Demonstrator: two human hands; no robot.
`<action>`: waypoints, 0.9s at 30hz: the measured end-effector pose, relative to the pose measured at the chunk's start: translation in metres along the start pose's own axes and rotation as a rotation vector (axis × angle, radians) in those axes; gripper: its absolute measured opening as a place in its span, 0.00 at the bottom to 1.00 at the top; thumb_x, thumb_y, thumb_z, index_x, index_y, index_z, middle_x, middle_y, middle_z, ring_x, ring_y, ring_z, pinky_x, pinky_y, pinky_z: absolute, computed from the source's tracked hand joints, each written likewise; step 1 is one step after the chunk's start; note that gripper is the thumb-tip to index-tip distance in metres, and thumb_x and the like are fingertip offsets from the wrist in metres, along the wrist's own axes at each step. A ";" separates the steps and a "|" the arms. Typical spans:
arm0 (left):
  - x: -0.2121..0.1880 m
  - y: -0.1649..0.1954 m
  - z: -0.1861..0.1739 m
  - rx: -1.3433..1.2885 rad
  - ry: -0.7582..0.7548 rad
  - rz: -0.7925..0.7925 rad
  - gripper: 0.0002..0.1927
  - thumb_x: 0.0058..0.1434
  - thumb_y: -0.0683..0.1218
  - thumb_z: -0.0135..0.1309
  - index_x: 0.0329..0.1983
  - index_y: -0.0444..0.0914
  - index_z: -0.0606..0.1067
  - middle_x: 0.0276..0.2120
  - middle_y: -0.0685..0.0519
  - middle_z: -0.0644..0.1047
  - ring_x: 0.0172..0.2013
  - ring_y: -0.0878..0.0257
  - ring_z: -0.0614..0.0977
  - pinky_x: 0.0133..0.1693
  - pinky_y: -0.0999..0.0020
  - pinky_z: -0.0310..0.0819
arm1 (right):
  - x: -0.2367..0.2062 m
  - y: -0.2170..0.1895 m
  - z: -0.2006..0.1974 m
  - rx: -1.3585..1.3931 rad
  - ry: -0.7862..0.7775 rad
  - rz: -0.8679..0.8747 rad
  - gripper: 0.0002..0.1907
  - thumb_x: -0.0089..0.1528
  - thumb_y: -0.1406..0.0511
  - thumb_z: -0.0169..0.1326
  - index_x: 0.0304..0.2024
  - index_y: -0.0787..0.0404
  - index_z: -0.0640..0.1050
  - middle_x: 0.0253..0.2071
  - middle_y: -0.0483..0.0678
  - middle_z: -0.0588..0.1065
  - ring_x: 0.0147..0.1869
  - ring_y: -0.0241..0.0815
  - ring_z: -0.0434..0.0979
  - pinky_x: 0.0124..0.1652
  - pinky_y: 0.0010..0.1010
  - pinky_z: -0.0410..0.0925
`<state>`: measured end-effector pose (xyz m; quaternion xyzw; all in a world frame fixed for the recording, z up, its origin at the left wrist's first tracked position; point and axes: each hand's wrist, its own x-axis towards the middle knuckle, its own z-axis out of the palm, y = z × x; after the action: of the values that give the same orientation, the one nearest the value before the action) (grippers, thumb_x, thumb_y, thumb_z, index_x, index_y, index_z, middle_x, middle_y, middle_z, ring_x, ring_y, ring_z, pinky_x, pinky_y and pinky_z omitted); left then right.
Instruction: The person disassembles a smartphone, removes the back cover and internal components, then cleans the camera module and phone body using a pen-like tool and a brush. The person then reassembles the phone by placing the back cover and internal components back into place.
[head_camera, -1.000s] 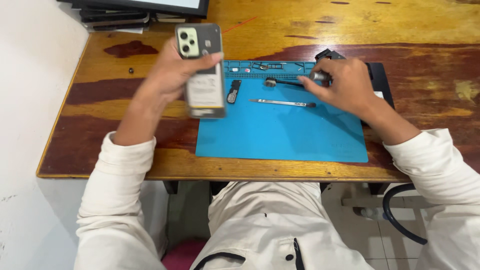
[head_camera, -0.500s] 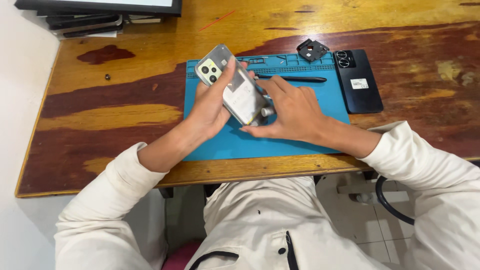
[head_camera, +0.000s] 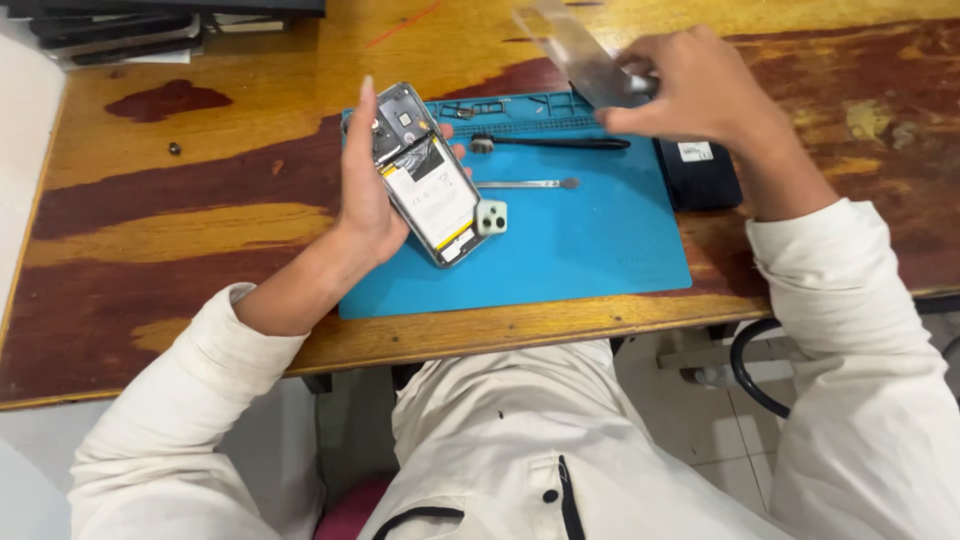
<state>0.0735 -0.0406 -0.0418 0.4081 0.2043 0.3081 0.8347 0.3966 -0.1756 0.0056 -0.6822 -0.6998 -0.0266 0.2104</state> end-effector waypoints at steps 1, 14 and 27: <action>0.001 0.002 -0.001 -0.003 -0.012 0.008 0.37 0.62 0.74 0.44 0.45 0.36 0.75 0.39 0.44 0.79 0.40 0.52 0.84 0.44 0.51 0.85 | 0.002 0.009 -0.001 -0.026 -0.017 -0.024 0.37 0.53 0.46 0.66 0.53 0.68 0.82 0.41 0.60 0.81 0.43 0.54 0.84 0.45 0.39 0.75; 0.002 0.015 -0.008 0.073 -0.047 0.038 0.37 0.64 0.74 0.38 0.45 0.37 0.75 0.41 0.44 0.80 0.42 0.51 0.85 0.43 0.50 0.86 | 0.001 0.006 0.004 -0.017 -0.328 -0.164 0.40 0.43 0.50 0.68 0.53 0.66 0.81 0.49 0.61 0.77 0.50 0.59 0.78 0.49 0.43 0.71; 0.001 0.023 -0.015 0.106 -0.154 0.102 0.43 0.64 0.77 0.28 0.47 0.38 0.76 0.43 0.41 0.80 0.43 0.47 0.86 0.43 0.48 0.85 | -0.010 0.040 -0.020 -0.230 -0.402 0.233 0.43 0.45 0.47 0.72 0.55 0.65 0.80 0.35 0.61 0.80 0.35 0.59 0.82 0.39 0.45 0.75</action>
<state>0.0574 -0.0214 -0.0321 0.4841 0.1347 0.3066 0.8084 0.4406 -0.1889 0.0104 -0.7691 -0.6367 0.0544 -0.0104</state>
